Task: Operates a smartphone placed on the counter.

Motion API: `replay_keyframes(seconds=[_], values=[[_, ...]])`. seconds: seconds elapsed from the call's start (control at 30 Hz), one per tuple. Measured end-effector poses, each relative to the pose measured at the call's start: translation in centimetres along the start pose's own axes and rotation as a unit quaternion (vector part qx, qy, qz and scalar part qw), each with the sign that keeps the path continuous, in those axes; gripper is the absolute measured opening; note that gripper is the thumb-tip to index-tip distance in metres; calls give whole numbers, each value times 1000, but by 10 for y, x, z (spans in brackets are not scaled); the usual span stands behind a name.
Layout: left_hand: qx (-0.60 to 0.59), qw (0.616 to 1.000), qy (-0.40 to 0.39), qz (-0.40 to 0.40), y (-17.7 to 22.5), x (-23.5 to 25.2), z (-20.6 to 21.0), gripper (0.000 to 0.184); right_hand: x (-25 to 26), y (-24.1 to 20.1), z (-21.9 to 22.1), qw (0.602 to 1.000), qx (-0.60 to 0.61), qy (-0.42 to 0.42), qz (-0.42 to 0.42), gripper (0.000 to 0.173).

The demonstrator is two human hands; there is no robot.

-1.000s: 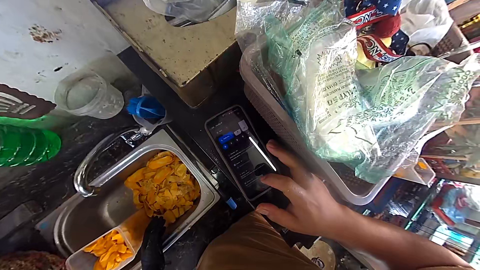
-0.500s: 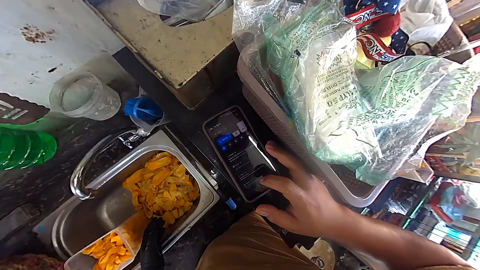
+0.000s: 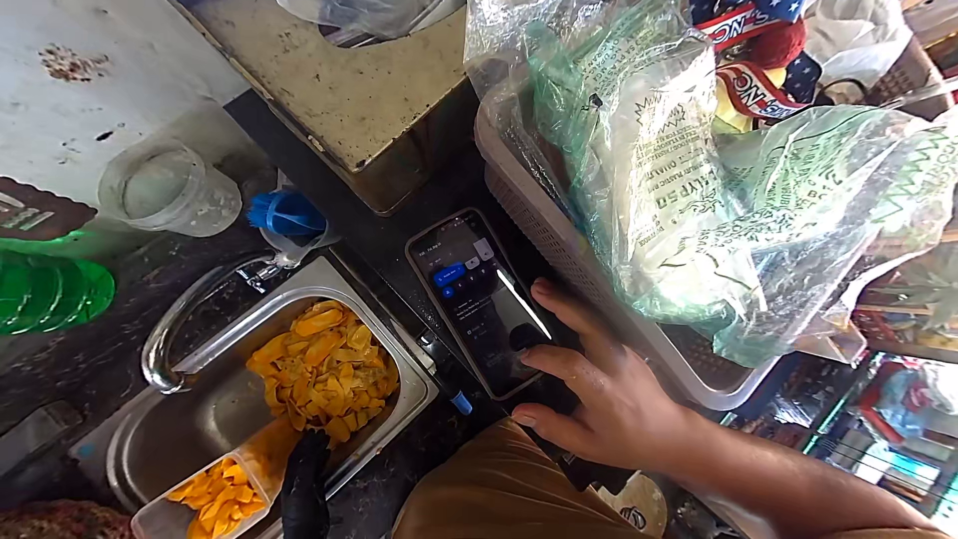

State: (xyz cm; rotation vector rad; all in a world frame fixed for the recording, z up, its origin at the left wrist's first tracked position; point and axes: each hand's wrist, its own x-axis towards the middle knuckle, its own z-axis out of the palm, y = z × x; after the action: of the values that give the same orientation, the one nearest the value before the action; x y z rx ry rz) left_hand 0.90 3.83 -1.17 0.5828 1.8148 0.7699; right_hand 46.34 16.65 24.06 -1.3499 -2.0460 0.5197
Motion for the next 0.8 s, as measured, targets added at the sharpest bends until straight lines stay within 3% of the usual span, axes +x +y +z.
replay_keyframes(seconds=[0.8], values=[[-28, 999, 23, -4, 3, -2, 3, 52, -4, 1, 2, 999, -35, -20, -15, 45]])
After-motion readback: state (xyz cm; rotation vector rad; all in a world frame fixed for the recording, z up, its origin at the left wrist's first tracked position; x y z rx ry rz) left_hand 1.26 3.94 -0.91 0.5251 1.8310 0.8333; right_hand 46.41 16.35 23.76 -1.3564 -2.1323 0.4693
